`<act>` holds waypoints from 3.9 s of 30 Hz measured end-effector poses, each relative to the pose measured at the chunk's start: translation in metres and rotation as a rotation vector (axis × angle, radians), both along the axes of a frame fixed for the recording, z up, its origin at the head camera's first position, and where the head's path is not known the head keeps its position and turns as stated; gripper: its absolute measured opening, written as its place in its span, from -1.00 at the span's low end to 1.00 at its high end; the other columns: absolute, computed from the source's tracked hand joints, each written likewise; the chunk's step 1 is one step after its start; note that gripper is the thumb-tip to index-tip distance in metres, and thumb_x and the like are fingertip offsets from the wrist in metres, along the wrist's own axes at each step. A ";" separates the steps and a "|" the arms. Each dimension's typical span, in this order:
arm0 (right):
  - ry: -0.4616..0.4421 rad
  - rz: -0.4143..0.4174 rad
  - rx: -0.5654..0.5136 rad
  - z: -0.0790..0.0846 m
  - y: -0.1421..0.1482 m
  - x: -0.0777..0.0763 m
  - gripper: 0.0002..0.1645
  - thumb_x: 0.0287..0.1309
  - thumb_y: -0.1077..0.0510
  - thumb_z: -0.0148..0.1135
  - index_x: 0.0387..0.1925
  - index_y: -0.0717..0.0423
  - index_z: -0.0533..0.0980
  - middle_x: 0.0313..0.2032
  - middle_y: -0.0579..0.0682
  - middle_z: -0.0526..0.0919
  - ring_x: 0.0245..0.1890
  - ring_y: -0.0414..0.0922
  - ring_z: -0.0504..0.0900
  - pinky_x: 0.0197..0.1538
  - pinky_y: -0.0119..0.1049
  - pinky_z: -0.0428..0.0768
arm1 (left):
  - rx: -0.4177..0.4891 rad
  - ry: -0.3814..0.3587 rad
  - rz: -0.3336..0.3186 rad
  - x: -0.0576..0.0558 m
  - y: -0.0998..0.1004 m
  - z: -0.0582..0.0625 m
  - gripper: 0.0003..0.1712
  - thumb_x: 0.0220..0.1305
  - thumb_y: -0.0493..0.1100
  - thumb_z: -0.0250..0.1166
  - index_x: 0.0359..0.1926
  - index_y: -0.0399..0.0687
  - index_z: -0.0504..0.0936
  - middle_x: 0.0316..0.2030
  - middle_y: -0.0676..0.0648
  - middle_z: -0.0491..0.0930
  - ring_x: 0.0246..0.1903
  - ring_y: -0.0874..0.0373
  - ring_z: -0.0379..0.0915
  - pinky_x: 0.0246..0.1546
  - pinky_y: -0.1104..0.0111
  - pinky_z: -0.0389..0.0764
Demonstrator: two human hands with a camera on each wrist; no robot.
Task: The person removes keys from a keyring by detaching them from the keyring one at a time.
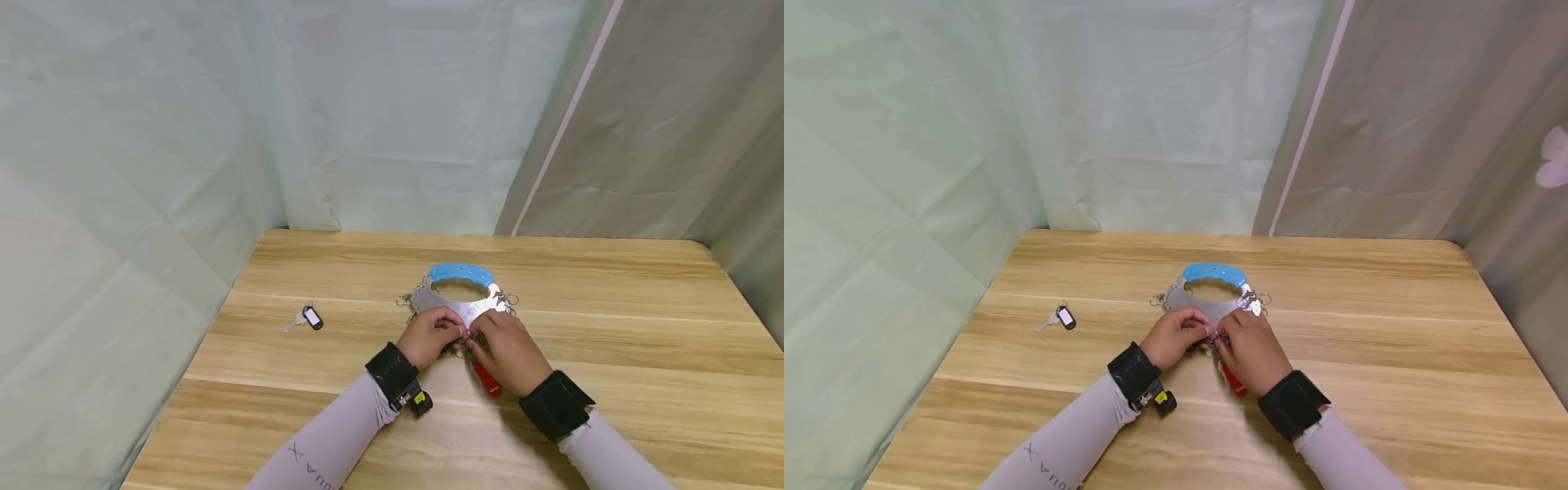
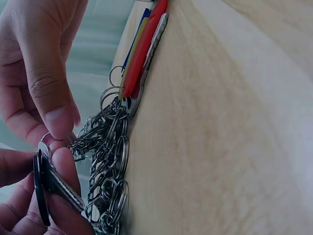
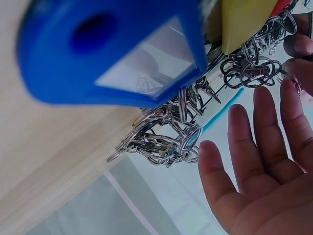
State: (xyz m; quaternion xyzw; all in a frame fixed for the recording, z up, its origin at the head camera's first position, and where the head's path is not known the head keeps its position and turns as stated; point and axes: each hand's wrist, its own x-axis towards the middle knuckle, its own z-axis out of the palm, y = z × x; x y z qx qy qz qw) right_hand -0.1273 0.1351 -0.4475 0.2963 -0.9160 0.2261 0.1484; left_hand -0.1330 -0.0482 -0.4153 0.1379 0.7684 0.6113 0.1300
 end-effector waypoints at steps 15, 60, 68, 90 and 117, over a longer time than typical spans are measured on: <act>0.026 0.010 -0.015 -0.001 0.000 -0.001 -0.81 -0.03 0.24 0.40 -0.38 0.08 0.51 -0.37 -0.09 0.50 -0.30 -0.10 0.47 -0.14 -0.11 0.43 | 0.031 -0.085 0.012 -0.015 -0.002 -0.033 -0.93 0.33 -0.30 0.13 -0.25 -0.19 0.55 -0.39 -0.09 0.64 -0.39 -0.12 0.56 -0.55 0.44 0.39; 0.023 0.009 0.000 0.001 -0.001 0.000 -0.81 -0.05 0.25 0.43 -0.43 0.08 0.53 -0.39 -0.12 0.50 -0.28 -0.11 0.46 -0.09 -0.10 0.41 | -0.115 0.074 0.022 -0.013 0.000 -0.034 -0.93 0.30 -0.30 0.17 -0.26 -0.10 0.58 -0.44 -0.05 0.59 -0.50 0.23 0.44 -0.50 0.44 0.42; 0.029 0.013 0.004 0.001 0.000 0.000 -0.81 -0.06 0.26 0.43 -0.43 0.06 0.53 -0.39 -0.14 0.49 -0.29 -0.12 0.45 -0.10 -0.10 0.41 | -0.127 0.100 0.018 -0.012 0.001 -0.032 -0.92 0.28 -0.32 0.18 -0.28 -0.11 0.60 -0.47 0.01 0.59 -0.48 0.26 0.45 -0.47 0.44 0.43; 0.023 0.000 -0.003 0.001 -0.001 0.000 -0.85 -0.04 0.23 0.39 -0.43 0.06 0.54 -0.39 -0.13 0.51 -0.28 -0.12 0.46 -0.08 -0.09 0.41 | -0.159 0.099 0.025 -0.011 0.001 -0.031 -0.95 0.27 -0.27 0.24 -0.29 -0.04 0.61 -0.50 0.09 0.56 -0.51 0.27 0.45 -0.51 0.44 0.43; 0.031 -0.013 0.005 0.000 -0.001 0.001 -0.85 -0.01 0.24 0.38 -0.41 0.08 0.52 -0.41 -0.12 0.49 -0.31 -0.11 0.47 -0.09 -0.06 0.43 | -0.131 0.091 0.066 -0.015 -0.006 -0.023 -0.95 0.28 -0.28 0.21 -0.26 -0.07 0.59 -0.42 0.00 0.58 -0.43 0.20 0.49 -0.40 0.40 0.50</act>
